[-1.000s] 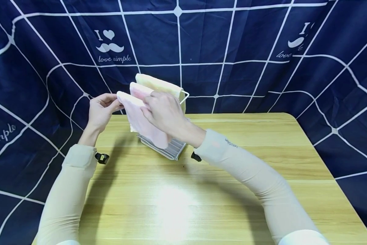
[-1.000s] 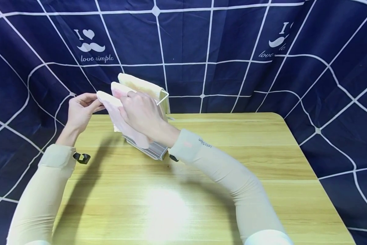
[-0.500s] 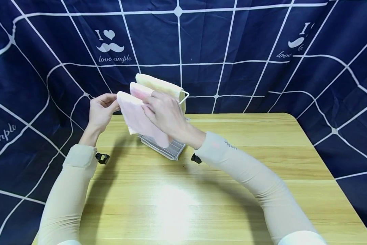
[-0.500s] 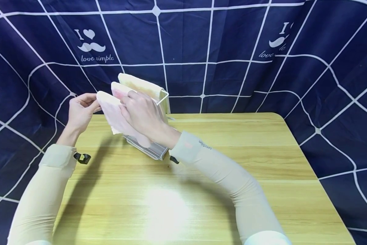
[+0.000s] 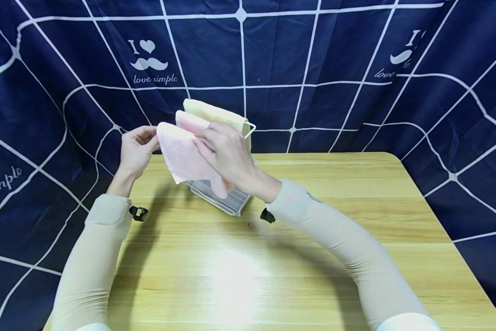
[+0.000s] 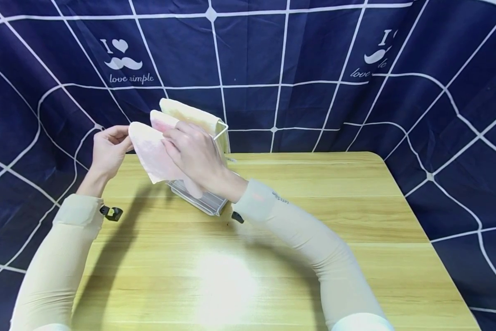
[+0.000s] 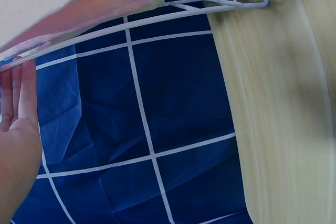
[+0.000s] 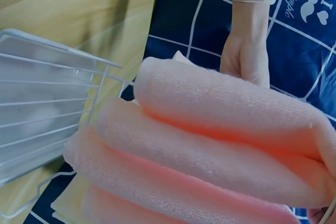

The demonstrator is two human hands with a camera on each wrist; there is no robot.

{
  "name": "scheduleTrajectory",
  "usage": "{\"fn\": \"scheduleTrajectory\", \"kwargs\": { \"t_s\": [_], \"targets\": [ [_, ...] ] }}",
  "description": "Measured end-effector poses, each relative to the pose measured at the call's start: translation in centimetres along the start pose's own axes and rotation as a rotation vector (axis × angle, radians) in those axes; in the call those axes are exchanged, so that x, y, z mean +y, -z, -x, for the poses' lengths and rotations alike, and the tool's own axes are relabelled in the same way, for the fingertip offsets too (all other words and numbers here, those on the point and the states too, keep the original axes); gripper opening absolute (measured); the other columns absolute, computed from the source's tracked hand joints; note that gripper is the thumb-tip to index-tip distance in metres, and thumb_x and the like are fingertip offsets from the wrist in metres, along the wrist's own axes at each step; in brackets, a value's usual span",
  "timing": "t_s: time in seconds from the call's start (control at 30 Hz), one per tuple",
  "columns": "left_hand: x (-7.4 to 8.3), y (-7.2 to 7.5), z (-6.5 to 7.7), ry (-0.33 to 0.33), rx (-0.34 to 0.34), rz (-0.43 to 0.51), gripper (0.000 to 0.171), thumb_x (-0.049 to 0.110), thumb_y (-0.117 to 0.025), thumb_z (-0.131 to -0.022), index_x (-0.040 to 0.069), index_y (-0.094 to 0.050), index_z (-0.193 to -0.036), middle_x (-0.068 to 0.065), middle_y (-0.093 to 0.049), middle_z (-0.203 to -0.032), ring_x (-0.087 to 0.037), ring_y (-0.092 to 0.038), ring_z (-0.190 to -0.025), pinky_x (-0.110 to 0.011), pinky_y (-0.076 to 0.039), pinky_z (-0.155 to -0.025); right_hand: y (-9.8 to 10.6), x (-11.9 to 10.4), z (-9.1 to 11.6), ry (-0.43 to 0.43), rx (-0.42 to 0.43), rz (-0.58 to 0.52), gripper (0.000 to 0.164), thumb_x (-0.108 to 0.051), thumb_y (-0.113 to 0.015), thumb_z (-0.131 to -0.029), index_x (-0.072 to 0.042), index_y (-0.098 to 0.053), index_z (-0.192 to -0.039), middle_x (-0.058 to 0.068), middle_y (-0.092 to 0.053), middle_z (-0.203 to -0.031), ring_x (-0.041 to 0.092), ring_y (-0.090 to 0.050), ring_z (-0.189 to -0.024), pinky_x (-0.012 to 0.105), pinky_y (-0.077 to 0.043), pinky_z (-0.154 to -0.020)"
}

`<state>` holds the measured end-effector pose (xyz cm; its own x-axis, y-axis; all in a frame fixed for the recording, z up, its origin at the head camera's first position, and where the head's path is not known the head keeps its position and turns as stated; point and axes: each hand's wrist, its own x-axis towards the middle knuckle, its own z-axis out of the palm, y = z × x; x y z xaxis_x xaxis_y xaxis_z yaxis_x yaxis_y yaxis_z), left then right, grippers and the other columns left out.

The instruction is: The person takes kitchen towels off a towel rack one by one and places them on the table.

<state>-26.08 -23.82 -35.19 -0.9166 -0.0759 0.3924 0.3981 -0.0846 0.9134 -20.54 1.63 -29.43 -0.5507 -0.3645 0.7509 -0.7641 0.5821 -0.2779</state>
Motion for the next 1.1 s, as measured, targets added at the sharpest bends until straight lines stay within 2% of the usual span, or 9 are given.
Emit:
{"fn": "scheduleTrajectory", "kwargs": {
  "t_s": [0.23,0.4,0.5,0.7,0.83,1.1],
  "targets": [
    [-0.1,0.0,0.0,0.013,0.026,-0.026,0.049,-0.019,-0.061,-0.095,0.025,-0.078,-0.084,0.015,-0.077,-0.074,0.005,-0.069,-0.065,-0.009,-0.061,-0.064,0.2,0.3,0.2,-0.051,0.046,-0.138,0.014,-0.015,-0.078,-0.096,-0.003,-0.082,-0.102,0.007,-0.076,-0.089,0.018,-0.067,-0.078,0.025,-0.057,-0.064],
    [-0.2,0.0,-0.1,0.007,0.033,-0.019,0.051,-0.021,-0.060,-0.094,0.025,-0.078,-0.081,0.016,-0.076,-0.074,0.006,-0.069,-0.066,-0.008,-0.059,-0.061,0.5,0.4,0.1,-0.079,0.095,-0.209,0.014,-0.015,-0.079,-0.095,-0.004,-0.083,-0.102,0.008,-0.076,-0.088,0.016,-0.061,-0.070,0.019,-0.044,-0.059],
    [-0.2,0.0,-0.1,-0.003,0.038,-0.019,0.051,-0.022,-0.059,-0.093,0.025,-0.077,-0.081,0.016,-0.076,-0.076,0.005,-0.068,-0.066,-0.008,-0.057,-0.059,0.7,0.5,0.1,-0.081,0.125,-0.226,0.013,-0.016,-0.080,-0.095,-0.004,-0.083,-0.100,0.008,-0.076,-0.089,0.016,-0.061,-0.069,0.019,-0.041,-0.059],
    [-0.2,0.1,0.0,-0.002,0.051,-0.028,0.052,-0.022,-0.058,-0.091,0.025,-0.077,-0.081,0.015,-0.075,-0.076,0.005,-0.067,-0.065,-0.008,-0.055,-0.057,1.3,0.4,-0.2,-0.048,0.177,-0.243,0.013,-0.015,-0.081,-0.094,-0.004,-0.083,-0.098,0.008,-0.078,-0.089,0.016,-0.067,-0.072,0.019,-0.046,-0.059],
    [-0.3,0.1,0.0,-0.001,0.048,-0.019,0.054,-0.025,-0.056,-0.090,0.024,-0.077,-0.082,0.015,-0.075,-0.076,0.004,-0.066,-0.064,-0.009,-0.055,-0.055,1.9,0.4,-0.4,-0.026,0.209,-0.289,0.013,-0.015,-0.082,-0.093,-0.002,-0.082,-0.097,0.009,-0.078,-0.090,0.017,-0.072,-0.080,0.018,-0.053,-0.067],
    [-0.2,0.1,-0.1,-0.019,0.044,-0.001,0.052,-0.027,-0.057,-0.087,0.020,-0.077,-0.081,0.012,-0.074,-0.074,0.002,-0.065,-0.062,-0.010,-0.054,-0.054,3.2,0.2,-1.0,0.015,0.281,-0.372,0.012,-0.010,-0.084,-0.090,0.001,-0.082,-0.095,0.012,-0.076,-0.085,0.018,-0.071,-0.077,0.011,-0.053,-0.070]
  ]
}}
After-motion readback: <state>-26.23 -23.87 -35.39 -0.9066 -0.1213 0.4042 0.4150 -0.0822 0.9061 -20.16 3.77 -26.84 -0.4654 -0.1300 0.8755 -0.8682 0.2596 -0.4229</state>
